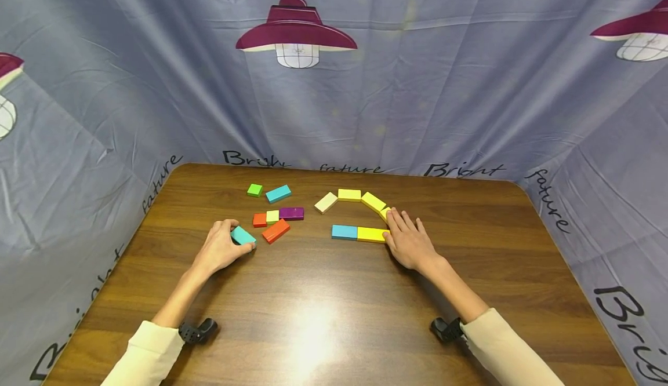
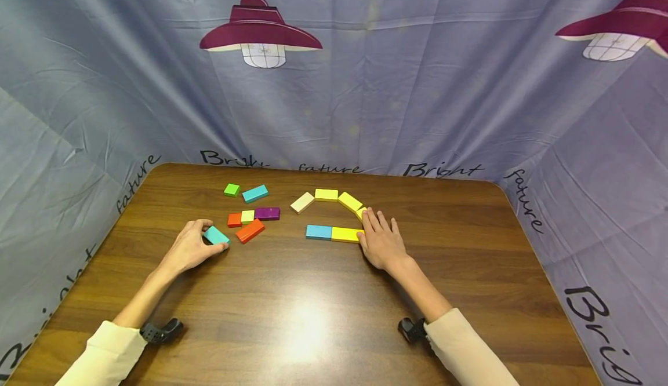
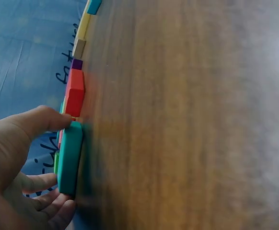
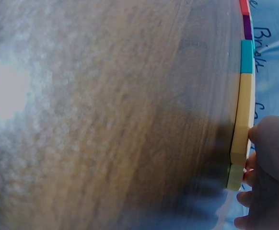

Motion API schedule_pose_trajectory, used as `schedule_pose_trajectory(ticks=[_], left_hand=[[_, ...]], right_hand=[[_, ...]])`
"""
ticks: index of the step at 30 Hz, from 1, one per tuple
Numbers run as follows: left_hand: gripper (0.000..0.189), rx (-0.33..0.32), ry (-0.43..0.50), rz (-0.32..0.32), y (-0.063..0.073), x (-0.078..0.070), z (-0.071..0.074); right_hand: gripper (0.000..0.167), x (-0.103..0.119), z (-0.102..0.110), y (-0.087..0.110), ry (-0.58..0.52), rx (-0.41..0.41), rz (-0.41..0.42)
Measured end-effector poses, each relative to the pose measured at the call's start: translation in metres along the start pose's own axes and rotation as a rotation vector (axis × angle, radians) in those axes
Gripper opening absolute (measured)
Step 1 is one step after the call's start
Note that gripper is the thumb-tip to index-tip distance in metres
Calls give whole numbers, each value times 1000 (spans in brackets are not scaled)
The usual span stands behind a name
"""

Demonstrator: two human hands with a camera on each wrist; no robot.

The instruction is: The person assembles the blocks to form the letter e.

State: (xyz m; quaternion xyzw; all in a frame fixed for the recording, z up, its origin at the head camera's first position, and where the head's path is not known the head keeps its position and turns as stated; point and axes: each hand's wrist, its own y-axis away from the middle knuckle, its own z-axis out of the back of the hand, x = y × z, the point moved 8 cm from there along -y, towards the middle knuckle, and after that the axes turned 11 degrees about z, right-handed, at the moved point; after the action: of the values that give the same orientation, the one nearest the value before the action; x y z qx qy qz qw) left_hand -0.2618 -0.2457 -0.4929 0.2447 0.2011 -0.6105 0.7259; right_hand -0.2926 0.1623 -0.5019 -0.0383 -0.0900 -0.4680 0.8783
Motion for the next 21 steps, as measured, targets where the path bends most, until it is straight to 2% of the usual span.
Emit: schedule_pose_trajectory(ticks=[6,11,16,21], left_hand=[[74,30,-18,58,5,7,0],[69,44,-16,51,6,10,3],[64,9,29,-13,4,4,10],[64,9,97,-130,-1,-24,9]], right_hand=[[60,-1,-1,1,-9,-4,-2],[60,-1,0,1,-8,-8,-2],[59,2,1,0,-2,-22,11],[59,1,1,1,-3,-13,6]])
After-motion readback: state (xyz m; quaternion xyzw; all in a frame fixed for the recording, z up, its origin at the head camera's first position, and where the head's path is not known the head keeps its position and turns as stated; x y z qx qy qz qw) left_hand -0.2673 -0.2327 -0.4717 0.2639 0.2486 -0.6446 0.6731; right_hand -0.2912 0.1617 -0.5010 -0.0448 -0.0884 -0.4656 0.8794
